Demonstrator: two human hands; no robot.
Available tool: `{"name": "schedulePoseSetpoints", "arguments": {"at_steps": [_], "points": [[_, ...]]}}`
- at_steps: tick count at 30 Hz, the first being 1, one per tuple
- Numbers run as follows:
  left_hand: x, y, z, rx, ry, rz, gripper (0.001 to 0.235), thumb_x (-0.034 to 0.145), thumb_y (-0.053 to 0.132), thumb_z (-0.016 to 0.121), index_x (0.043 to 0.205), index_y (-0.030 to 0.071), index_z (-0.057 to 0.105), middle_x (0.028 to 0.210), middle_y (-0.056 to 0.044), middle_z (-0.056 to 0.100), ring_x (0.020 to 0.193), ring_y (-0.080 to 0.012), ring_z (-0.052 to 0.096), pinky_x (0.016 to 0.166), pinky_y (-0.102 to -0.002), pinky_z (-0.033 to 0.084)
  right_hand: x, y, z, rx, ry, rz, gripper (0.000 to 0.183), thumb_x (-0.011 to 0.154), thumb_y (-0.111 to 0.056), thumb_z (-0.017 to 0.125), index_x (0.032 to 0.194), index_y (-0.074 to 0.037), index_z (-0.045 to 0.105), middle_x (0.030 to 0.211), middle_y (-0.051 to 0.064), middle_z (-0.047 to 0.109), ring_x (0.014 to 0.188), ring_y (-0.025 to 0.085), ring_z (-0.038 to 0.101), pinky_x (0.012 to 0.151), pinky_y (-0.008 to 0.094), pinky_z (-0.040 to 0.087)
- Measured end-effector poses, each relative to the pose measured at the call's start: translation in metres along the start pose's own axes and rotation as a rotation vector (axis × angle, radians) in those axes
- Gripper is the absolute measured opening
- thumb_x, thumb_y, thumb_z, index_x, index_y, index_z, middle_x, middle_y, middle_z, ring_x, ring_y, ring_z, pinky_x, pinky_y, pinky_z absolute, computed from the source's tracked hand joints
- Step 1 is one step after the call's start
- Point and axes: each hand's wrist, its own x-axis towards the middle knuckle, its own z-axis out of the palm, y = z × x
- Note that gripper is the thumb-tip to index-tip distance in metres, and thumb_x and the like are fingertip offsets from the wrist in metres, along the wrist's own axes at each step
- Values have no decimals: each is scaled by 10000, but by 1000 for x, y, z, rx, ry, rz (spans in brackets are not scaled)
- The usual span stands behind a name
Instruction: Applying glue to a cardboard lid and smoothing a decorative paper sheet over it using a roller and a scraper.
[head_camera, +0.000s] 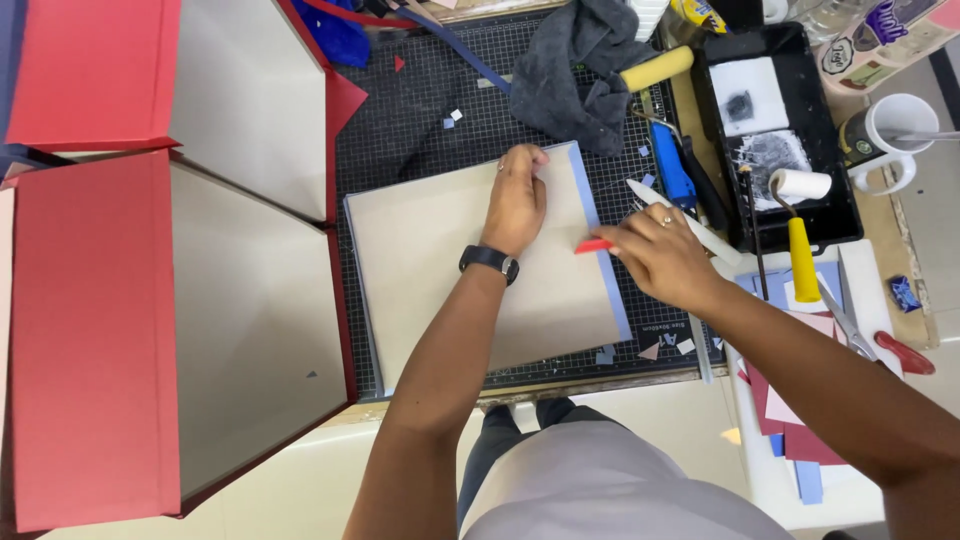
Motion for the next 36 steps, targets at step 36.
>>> {"name": "schedulePoseSetpoints", "arguments": {"at_steps": [36], "points": [[-1, -1, 2, 106, -36, 77, 338, 897, -117, 548, 1064, 164, 460, 1048, -17, 575, 1052, -269, 608, 1017, -432, 484, -99, -32, -6, -9, -58, 39, 353, 990, -200, 603, 1307, -343, 660, 910, -58, 604, 928, 209, 550, 794, 355, 403]]}}
